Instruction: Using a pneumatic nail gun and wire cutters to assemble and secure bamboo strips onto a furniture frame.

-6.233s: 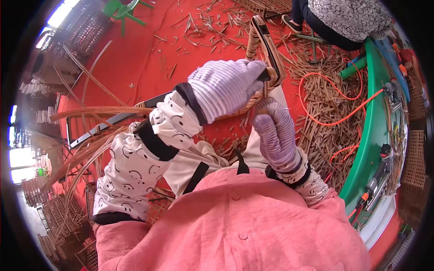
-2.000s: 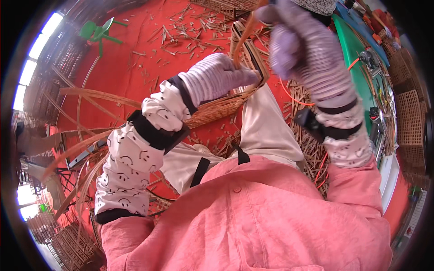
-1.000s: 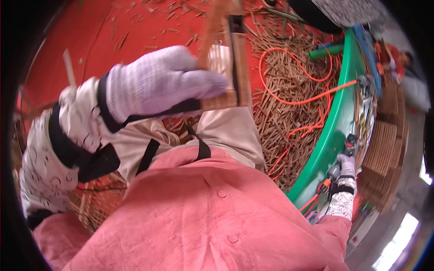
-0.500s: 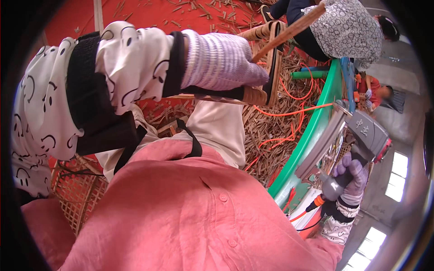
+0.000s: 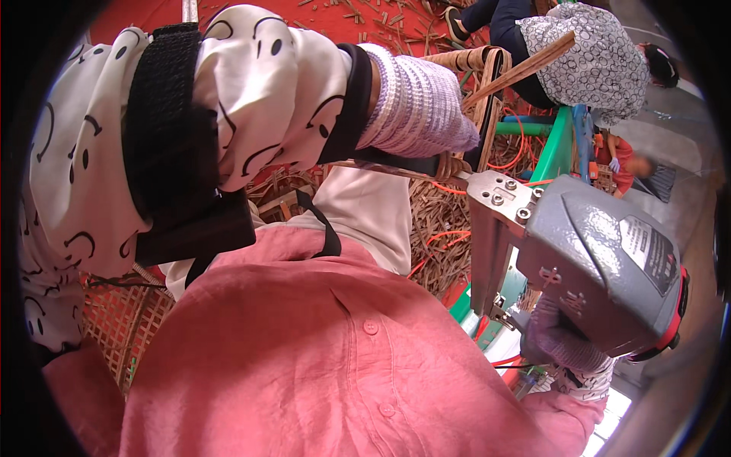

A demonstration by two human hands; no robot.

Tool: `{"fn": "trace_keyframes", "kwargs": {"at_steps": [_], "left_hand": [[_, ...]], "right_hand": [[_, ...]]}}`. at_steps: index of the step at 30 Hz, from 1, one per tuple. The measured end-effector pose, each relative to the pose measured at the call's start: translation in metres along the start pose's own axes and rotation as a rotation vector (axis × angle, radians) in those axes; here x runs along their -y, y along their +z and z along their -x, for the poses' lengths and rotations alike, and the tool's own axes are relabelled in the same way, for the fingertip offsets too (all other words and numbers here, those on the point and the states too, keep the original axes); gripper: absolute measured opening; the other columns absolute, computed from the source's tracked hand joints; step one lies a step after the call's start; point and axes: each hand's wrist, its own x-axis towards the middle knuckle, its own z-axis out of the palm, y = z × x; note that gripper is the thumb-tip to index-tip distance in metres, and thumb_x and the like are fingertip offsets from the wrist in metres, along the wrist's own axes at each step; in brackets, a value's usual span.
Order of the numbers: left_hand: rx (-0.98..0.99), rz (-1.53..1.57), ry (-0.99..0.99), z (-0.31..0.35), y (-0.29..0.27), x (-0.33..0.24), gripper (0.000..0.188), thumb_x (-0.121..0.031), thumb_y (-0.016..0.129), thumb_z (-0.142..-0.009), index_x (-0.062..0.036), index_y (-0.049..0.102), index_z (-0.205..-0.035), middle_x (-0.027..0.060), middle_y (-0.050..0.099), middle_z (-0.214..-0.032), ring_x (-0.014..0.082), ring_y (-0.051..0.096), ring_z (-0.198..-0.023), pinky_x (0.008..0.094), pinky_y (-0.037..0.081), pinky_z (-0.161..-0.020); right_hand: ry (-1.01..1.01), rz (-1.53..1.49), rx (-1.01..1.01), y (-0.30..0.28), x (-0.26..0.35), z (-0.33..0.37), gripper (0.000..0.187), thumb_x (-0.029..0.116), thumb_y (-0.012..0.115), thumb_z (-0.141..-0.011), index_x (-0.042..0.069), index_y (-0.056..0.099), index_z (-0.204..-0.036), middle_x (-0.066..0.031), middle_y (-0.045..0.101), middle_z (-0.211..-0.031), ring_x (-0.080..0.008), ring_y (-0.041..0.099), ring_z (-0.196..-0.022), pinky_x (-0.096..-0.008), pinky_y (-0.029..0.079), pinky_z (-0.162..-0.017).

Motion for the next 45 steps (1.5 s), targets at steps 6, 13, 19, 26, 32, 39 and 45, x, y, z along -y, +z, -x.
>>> {"fn": "trace_keyframes", "kwargs": {"at_steps": [6, 13, 19, 26, 32, 39, 45], "left_hand": [[-0.032, -0.499, 0.222, 0.000, -0.008, 0.016, 0.037, -0.041, 0.051, -0.084, -0.0066, 0.063, -0.082, 0.0103, 0.060, -0.066, 0.0250, 0.061, -0.065, 0.0430, 0.045, -0.064], [-0.113, -0.879, 0.402, -0.007, -0.008, 0.027, 0.048, -0.048, 0.050, -0.084, -0.0029, 0.065, -0.077, 0.0120, 0.059, -0.063, 0.0240, 0.060, -0.062, 0.0352, 0.048, -0.061], [-0.004, -0.429, 0.078, 0.010, -0.019, -0.018, 0.048, -0.048, 0.050, -0.083, -0.0031, 0.065, -0.078, 0.0118, 0.060, -0.064, 0.0246, 0.061, -0.063, 0.0351, 0.048, -0.063], [-0.004, -0.355, -0.127, 0.014, -0.026, -0.036, 0.049, -0.050, 0.049, -0.083, -0.0031, 0.065, -0.081, 0.0121, 0.061, -0.070, 0.0254, 0.061, -0.069, 0.0347, 0.048, -0.068], [0.012, -0.435, 0.180, 0.015, -0.032, -0.026, 0.047, -0.046, 0.048, -0.085, -0.0017, 0.064, -0.084, 0.0109, 0.060, -0.068, 0.0227, 0.059, -0.065, 0.0347, 0.043, -0.062], [0.041, -0.458, 0.425, 0.016, -0.044, -0.015, 0.021, -0.013, 0.054, -0.087, 0.0022, 0.059, -0.101, 0.0084, 0.061, -0.083, 0.0127, 0.056, -0.070, 0.0257, 0.044, -0.065], [0.072, -0.353, 0.321, 0.025, -0.021, -0.053, 0.021, -0.005, 0.052, -0.085, 0.0043, 0.058, -0.103, 0.0089, 0.060, -0.087, 0.0129, 0.055, -0.076, 0.0253, 0.044, -0.073]], "right_hand": [[0.007, 0.186, 0.060, -0.003, 0.013, -0.008, 0.047, 0.005, 0.068, -0.061, 0.002, 0.054, -0.106, -0.0081, 0.057, -0.088, -0.0187, 0.058, -0.077, -0.0319, 0.047, -0.068], [0.015, 0.297, 0.098, -0.007, 0.025, -0.018, 0.044, 0.006, 0.068, -0.061, 0.002, 0.055, -0.103, -0.0058, 0.057, -0.083, -0.0168, 0.057, -0.074, -0.0299, 0.045, -0.065], [0.036, 0.311, 0.071, -0.012, 0.034, -0.015, 0.041, 0.006, 0.068, -0.062, 0.002, 0.055, -0.101, -0.0039, 0.056, -0.079, -0.0152, 0.056, -0.071, -0.0281, 0.044, -0.063], [0.049, -0.042, 0.021, 0.005, 0.016, -0.013, 0.038, 0.007, 0.068, -0.062, 0.002, 0.056, -0.098, -0.0016, 0.056, -0.074, -0.0133, 0.055, -0.068, -0.0261, 0.043, -0.060], [0.039, -0.721, -0.257, 0.014, -0.035, 0.007, 0.017, 0.015, 0.061, -0.071, 0.001, 0.058, -0.081, -0.0043, 0.054, -0.058, -0.0129, 0.052, -0.051, -0.0263, 0.042, -0.049], [0.561, -0.613, -0.582, 0.042, -0.261, 0.001, 0.026, 0.015, 0.072, -0.067, 0.002, 0.057, -0.084, -0.0071, 0.058, -0.061, -0.0160, 0.055, -0.047, -0.0305, 0.047, -0.045], [0.482, -0.365, -0.901, 0.069, -0.411, 0.000, 0.045, 0.028, 0.070, -0.071, 0.001, 0.056, -0.105, -0.0080, 0.061, -0.078, -0.0179, 0.056, -0.056, -0.0315, 0.045, -0.049]]}}
